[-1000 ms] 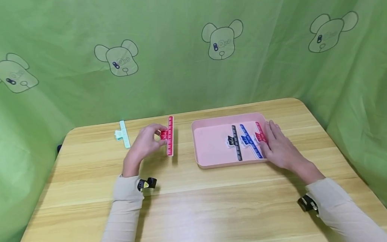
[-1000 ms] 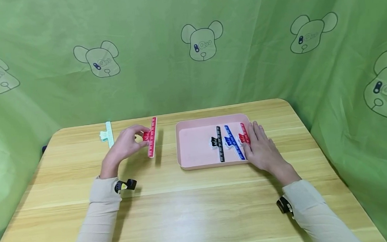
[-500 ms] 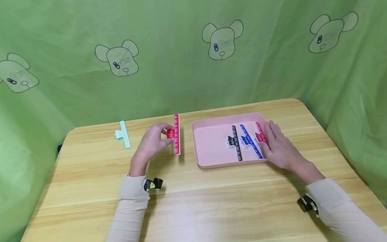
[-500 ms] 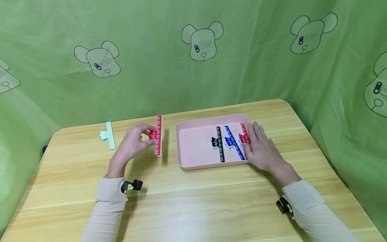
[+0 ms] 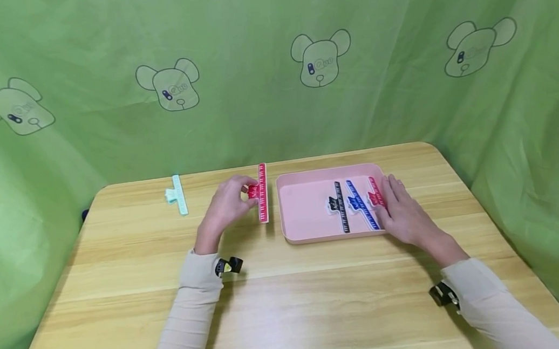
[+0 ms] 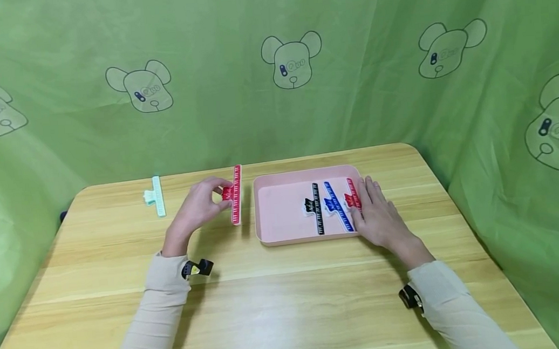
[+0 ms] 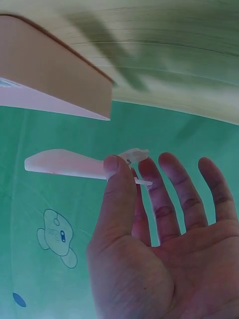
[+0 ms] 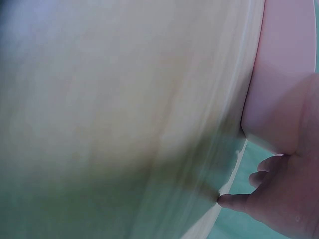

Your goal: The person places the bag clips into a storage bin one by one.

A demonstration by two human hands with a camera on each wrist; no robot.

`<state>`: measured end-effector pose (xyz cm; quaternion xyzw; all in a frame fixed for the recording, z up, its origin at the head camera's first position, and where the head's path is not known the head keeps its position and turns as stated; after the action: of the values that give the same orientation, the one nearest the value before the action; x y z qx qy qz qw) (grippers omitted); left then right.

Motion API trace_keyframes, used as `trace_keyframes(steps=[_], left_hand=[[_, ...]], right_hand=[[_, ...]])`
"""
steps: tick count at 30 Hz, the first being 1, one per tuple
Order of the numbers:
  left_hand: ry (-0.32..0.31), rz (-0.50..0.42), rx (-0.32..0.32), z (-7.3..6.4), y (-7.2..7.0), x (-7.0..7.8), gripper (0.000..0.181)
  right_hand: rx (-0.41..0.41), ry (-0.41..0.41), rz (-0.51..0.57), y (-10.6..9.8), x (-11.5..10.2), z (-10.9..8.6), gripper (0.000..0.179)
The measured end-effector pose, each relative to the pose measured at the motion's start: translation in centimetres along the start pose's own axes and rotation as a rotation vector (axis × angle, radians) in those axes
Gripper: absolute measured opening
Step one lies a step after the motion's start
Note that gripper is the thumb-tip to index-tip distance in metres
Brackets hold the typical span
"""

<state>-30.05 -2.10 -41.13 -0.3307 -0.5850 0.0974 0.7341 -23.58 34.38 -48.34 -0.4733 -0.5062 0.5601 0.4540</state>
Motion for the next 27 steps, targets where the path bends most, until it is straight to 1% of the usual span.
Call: trace_keyframes(steps=[8,18,27], left_hand=[[0.018,0.007,-0.005,0.3,0.5,0.9,0.043],[0.066,0.019,-0.017,0.9,1.2,2.2,0.041],[0.045,0.009,-0.031,1.4,2.7,2.9,0.041]], right_hand=[[0.020,-0.012,0.003,-0.2,-0.3,0.0,0.072],[0.035,-0.014,-0.002,-0.3,-0.3,0.0,0.072],[0.025,-0.007,-0.007,0.0,0.0,-0.1,0.072]])
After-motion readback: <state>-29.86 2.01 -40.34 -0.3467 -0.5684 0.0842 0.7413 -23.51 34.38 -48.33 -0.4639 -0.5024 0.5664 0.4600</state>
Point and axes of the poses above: each hand's wrist, its own z-axis towards the middle knuckle, its own y-axis out of the palm, x = y × z, the point moved 8 cm from there along z, towards the middle knuckle, and after that the axes turned 14 degrees about -z, right-handed, at the moved point
